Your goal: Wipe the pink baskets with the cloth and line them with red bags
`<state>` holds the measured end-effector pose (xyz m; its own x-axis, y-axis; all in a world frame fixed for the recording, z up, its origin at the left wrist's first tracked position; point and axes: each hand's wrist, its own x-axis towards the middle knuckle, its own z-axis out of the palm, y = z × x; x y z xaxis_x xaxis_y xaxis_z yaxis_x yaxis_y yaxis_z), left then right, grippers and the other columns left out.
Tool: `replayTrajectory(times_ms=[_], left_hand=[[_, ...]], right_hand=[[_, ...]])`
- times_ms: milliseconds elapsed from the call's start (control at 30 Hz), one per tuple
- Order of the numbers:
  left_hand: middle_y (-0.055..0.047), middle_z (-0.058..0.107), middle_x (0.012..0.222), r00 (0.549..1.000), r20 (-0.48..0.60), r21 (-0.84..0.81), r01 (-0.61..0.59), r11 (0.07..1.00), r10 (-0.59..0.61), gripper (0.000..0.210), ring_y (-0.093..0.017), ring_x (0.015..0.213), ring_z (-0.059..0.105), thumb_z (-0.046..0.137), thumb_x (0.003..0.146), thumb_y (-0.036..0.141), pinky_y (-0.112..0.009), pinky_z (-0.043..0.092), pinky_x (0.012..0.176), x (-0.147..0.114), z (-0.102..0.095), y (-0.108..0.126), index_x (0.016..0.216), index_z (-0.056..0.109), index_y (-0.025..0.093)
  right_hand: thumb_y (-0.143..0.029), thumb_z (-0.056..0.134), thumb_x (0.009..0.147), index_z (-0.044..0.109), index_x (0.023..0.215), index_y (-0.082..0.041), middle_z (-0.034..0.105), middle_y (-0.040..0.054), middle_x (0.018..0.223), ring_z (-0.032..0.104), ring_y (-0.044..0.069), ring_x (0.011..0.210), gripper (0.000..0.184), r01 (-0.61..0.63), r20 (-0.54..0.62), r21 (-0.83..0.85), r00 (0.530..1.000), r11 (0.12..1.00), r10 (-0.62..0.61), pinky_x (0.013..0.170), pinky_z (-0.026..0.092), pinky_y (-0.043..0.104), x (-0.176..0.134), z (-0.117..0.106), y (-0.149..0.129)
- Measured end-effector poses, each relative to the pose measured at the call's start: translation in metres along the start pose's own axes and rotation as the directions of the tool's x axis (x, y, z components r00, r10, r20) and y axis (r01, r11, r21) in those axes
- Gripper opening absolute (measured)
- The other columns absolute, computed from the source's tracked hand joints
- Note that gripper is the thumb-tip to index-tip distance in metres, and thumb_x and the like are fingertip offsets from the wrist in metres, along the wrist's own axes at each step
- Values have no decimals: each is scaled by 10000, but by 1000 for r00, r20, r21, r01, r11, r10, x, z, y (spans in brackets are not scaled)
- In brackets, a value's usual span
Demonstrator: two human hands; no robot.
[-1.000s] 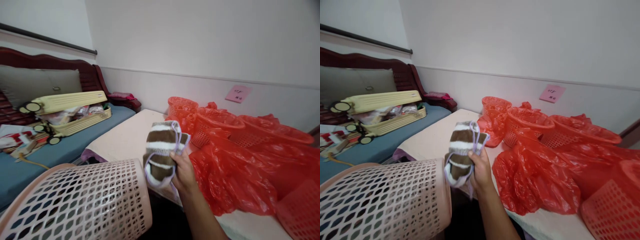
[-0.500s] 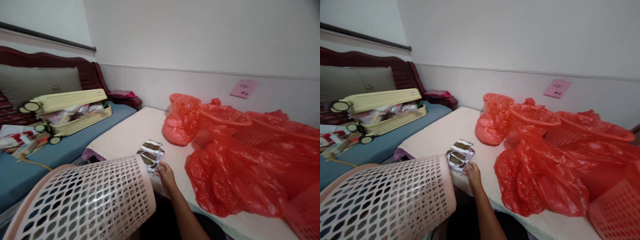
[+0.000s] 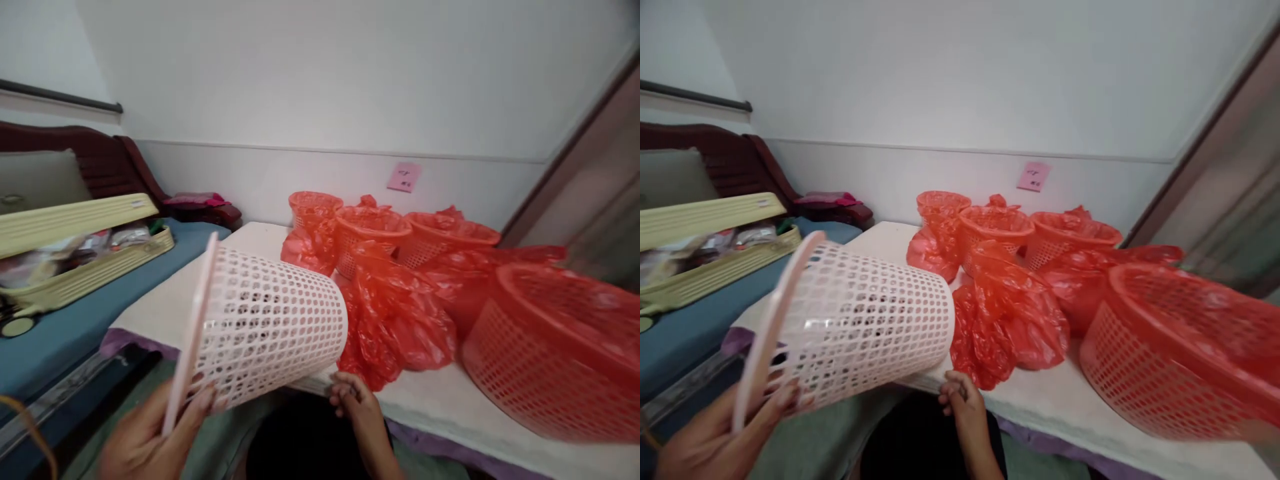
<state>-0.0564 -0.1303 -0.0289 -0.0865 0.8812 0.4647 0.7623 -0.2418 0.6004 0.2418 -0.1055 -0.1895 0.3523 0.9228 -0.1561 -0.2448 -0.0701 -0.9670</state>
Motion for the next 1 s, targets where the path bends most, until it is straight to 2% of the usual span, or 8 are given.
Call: replayTrajectory(times_ms=[133, 233, 333, 500, 600, 733, 867, 1000], left_hand=[[15, 746, 829, 908, 202, -170, -335, 927, 366, 189, -172, 730, 704, 503, 931, 348, -249, 518, 641, 42, 33, 35, 948, 672, 265], [8, 710, 780, 848, 271, -97, -446, 890, 455, 196, -167, 696, 670, 455, 940, 285, -266, 471, 642, 57, 48, 43, 990, 643, 266], [9, 716, 817, 843, 280, 13, -482, 876, 459, 217, -167, 698, 668, 440, 941, 278, -266, 450, 636, 67, 54, 41, 1074, 611, 282], [14, 711, 801, 811, 359, 113, -528, 842, 461, 248, -179, 672, 668, 429, 943, 298, -276, 442, 624, 89, 56, 44, 1137, 582, 277], [-12, 731, 857, 775, 466, 172, -552, 816, 427, 268, -200, 700, 684, 392, 951, 317, -296, 443, 619, 104, 58, 52, 1125, 587, 258], [-26, 736, 869, 742, 550, 234, -578, 782, 384, 288, -226, 771, 699, 344, 966, 319, -319, 437, 652, 120, 60, 67, 1126, 575, 257], [-28, 712, 818, 707, 606, 281, -619, 733, 365, 286, -250, 779, 697, 309, 979, 334, -339, 422, 648, 129, 62, 83, 1026, 576, 244], [-24, 701, 842, 656, 639, 213, -653, 727, 402, 267, -244, 812, 693, 307, 983, 328, -344, 439, 668, 126, 69, 95, 927, 553, 237]], right_hand=[[-491, 707, 652, 641, 913, -171, 664, 20, 695, 637, 195, 601, 419, 70, -117, -86, 990, 994, -79, 491, 445, 267, 6, -51, -24], [-504, 662, 666, 616, 912, -189, 646, 20, 722, 632, 215, 648, 402, 136, -230, -202, 956, 970, -182, 559, 487, 316, 14, -80, -36], [-464, 611, 720, 600, 1090, -170, 664, 90, 978, 646, 258, 868, 473, 200, -256, -356, 919, 913, -301, 764, 525, 392, 26, -92, -45], [-347, 594, 736, 505, 1346, -121, 558, 165, 1326, 535, 301, 1207, 656, 311, -77, -575, 900, 757, -428, 1053, 398, 447, 52, -72, -45], [-254, 602, 690, 549, 1330, -113, 609, 168, 1264, 542, 324, 1195, 657, 330, 18, -661, 905, 673, -426, 1062, 383, 453, 64, -51, -33], [-195, 579, 671, 627, 1240, -63, 647, 217, 1142, 558, 383, 1098, 587, 297, 28, -739, 910, 605, -414, 1022, 372, 517, 70, -36, -15], [-208, 529, 706, 665, 1149, -99, 655, 189, 1120, 560, 351, 1067, 477, 284, -8, -738, 903, 612, -429, 1004, 379, 479, 71, -38, -6], [-257, 523, 700, 675, 1032, -164, 692, 127, 1026, 605, 297, 1003, 377, 261, -101, -662, 898, 703, -428, 950, 426, 403, 75, -48, -2]])
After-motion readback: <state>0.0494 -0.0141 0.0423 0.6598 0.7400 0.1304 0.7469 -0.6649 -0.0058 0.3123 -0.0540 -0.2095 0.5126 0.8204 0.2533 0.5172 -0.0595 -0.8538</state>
